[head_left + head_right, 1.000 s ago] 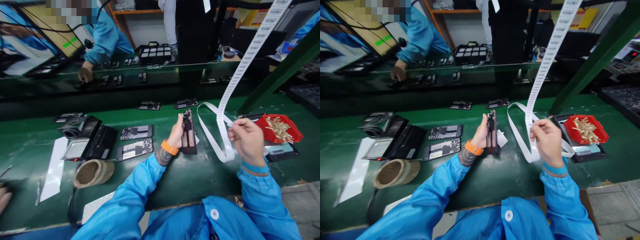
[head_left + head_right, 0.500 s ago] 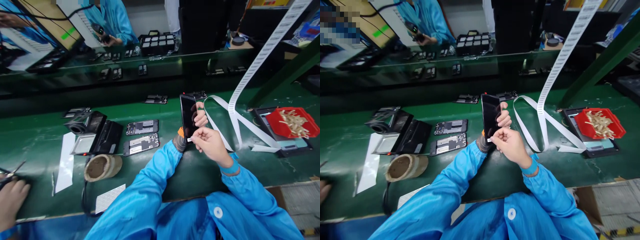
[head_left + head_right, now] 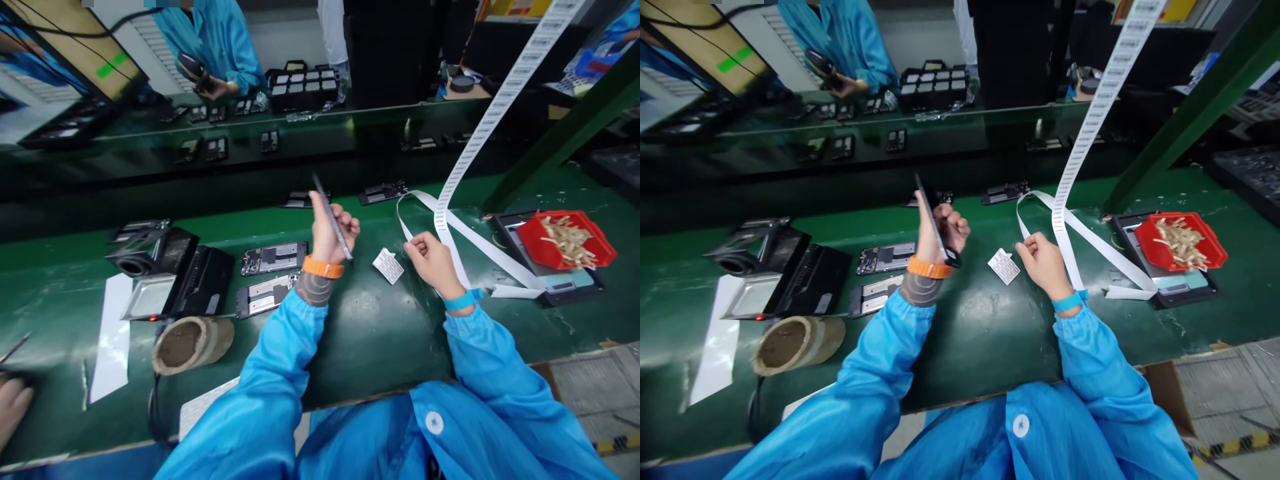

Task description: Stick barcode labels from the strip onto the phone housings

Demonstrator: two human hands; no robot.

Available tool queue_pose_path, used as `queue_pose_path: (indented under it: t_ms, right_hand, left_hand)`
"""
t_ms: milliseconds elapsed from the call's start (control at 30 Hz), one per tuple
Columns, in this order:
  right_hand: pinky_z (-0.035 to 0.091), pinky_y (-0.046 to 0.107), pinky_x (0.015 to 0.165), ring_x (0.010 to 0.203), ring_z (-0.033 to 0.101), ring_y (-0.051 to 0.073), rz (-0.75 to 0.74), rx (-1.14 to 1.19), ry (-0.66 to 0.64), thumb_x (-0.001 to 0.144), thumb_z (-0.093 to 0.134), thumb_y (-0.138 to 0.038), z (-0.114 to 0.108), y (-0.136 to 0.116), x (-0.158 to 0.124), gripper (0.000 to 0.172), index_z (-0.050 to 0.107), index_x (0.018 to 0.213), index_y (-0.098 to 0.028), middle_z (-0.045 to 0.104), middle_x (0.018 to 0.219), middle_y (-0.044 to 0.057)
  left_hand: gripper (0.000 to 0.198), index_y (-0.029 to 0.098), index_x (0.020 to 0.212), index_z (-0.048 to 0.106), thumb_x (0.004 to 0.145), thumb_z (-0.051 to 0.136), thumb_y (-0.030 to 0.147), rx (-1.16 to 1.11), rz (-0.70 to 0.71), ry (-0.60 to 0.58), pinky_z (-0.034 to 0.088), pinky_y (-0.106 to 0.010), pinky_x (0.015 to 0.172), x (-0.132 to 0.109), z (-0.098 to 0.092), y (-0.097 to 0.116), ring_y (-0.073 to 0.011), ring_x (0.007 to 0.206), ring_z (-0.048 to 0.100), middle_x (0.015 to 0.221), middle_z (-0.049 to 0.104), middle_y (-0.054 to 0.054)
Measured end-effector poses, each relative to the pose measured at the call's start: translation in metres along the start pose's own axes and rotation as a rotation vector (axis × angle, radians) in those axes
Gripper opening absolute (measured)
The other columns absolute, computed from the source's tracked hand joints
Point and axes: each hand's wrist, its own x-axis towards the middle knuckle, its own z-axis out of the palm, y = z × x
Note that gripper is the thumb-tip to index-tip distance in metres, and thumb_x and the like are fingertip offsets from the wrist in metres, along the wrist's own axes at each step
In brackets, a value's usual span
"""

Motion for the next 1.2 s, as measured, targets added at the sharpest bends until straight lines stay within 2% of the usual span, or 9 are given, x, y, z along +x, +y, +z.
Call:
queue_pose_path:
  t_ms: [67, 133, 233, 400, 467, 633, 733, 1000, 1200]
  right_hand:
    - [0.053, 0.038, 0.076, 0.076, 0.067, 0.022, -0.108, -0.066, -0.094, 0.087, 0.062, -0.03, 0.007, 0.019, 0.009, 0.014, 0.065, 0.094, -0.018, 0.07, 0.086, 0.007]
    - [0.051, 0.046, 0.093, 0.103, 0.066, 0.028, -0.262, -0.087, -0.194, 0.084, 0.064, -0.025, 0.017, 0.029, 0.014, 0.03, 0.066, 0.113, -0.016, 0.069, 0.115, 0.015]
    - [0.043, 0.052, 0.107, 0.126, 0.055, 0.031, -0.382, -0.067, -0.297, 0.086, 0.064, -0.024, 0.03, 0.029, 0.018, 0.037, 0.064, 0.123, -0.017, 0.06, 0.137, 0.017]
    - [0.05, 0.035, 0.079, 0.082, 0.062, 0.02, -0.282, 0.025, -0.348, 0.087, 0.061, -0.024, 0.03, 0.019, 0.018, 0.007, 0.065, 0.09, -0.019, 0.069, 0.088, 0.005]
    - [0.046, 0.028, 0.066, 0.069, 0.057, 0.016, -0.206, 0.115, -0.305, 0.087, 0.061, -0.025, 0.023, 0.014, 0.015, 0.006, 0.063, 0.087, -0.019, 0.064, 0.076, 0.0]
    - [0.045, 0.027, 0.06, 0.065, 0.057, 0.014, -0.089, 0.324, -0.132, 0.087, 0.067, -0.032, -0.002, 0.003, 0.004, 0.014, 0.064, 0.083, -0.019, 0.064, 0.075, -0.001]
    - [0.045, 0.028, 0.06, 0.065, 0.057, 0.014, -0.086, 0.356, -0.035, 0.086, 0.069, -0.034, -0.014, -0.001, 0.0, 0.017, 0.064, 0.08, -0.019, 0.065, 0.073, -0.001]
    - [0.052, 0.033, 0.068, 0.077, 0.062, 0.018, -0.288, 0.132, -0.035, 0.09, 0.064, -0.024, -0.035, -0.003, -0.001, 0.011, 0.066, 0.1, -0.021, 0.069, 0.095, 0.005]
    - [0.051, 0.041, 0.081, 0.091, 0.061, 0.024, -0.503, -0.172, 0.047, 0.093, 0.056, -0.012, -0.03, -0.005, -0.002, 0.013, 0.063, 0.087, -0.022, 0.067, 0.091, 0.007]
  left_hand:
    - [0.061, 0.02, 0.068, 0.045, 0.096, 0.035, 0.074, 0.007, 0.124, 0.15, 0.056, -0.027, 0.069, -0.001, -0.009, 0.024, -0.0159, 0.07, 0.07, 0.064, 0.064, -0.003]
    - [0.061, 0.019, 0.074, 0.053, 0.098, 0.034, 0.072, 0.021, 0.199, 0.216, 0.058, -0.034, 0.084, -0.002, -0.016, 0.044, -0.0194, 0.083, 0.073, 0.078, 0.072, -0.007]
    - [0.062, 0.015, 0.09, 0.064, 0.101, 0.032, 0.067, 0.063, 0.282, 0.159, 0.056, -0.037, 0.095, -0.005, -0.019, 0.061, -0.0179, 0.086, 0.071, 0.082, 0.075, -0.006]
    - [0.073, 0.014, 0.109, 0.067, 0.1, 0.022, 0.071, -0.045, 0.336, -0.221, 0.053, -0.048, 0.101, -0.013, -0.011, 0.062, -0.0225, 0.107, 0.067, 0.113, 0.075, -0.009]
    - [0.077, 0.014, 0.113, 0.068, 0.099, 0.019, 0.072, 0.013, 0.251, -0.333, 0.057, -0.049, 0.091, -0.016, -0.01, 0.053, -0.024, 0.098, 0.069, 0.119, 0.072, -0.014]
    - [0.065, 0.012, 0.123, 0.067, 0.075, 0.079, 0.054, 0.523, -0.162, -0.652, 0.059, -0.034, 0.064, -0.023, -0.02, 0.017, -0.0268, 0.077, 0.073, 0.104, 0.074, -0.019]
    - [0.065, 0.009, 0.12, 0.069, 0.071, 0.085, 0.049, 0.663, -0.265, -0.773, 0.058, -0.033, 0.064, -0.029, -0.023, 0.001, -0.0271, 0.076, 0.073, 0.099, 0.074, -0.019]
    - [0.067, 0.009, 0.125, 0.066, 0.076, 0.081, 0.053, 0.643, -0.309, -0.77, 0.058, -0.032, 0.065, -0.036, -0.017, -0.005, -0.0253, 0.074, 0.073, 0.094, 0.073, -0.017]
    - [0.066, 0.01, 0.121, 0.067, 0.084, 0.068, 0.064, 0.603, -0.407, -0.679, 0.059, -0.031, 0.061, -0.028, -0.019, -0.013, -0.0252, 0.072, 0.074, 0.093, 0.074, -0.017]
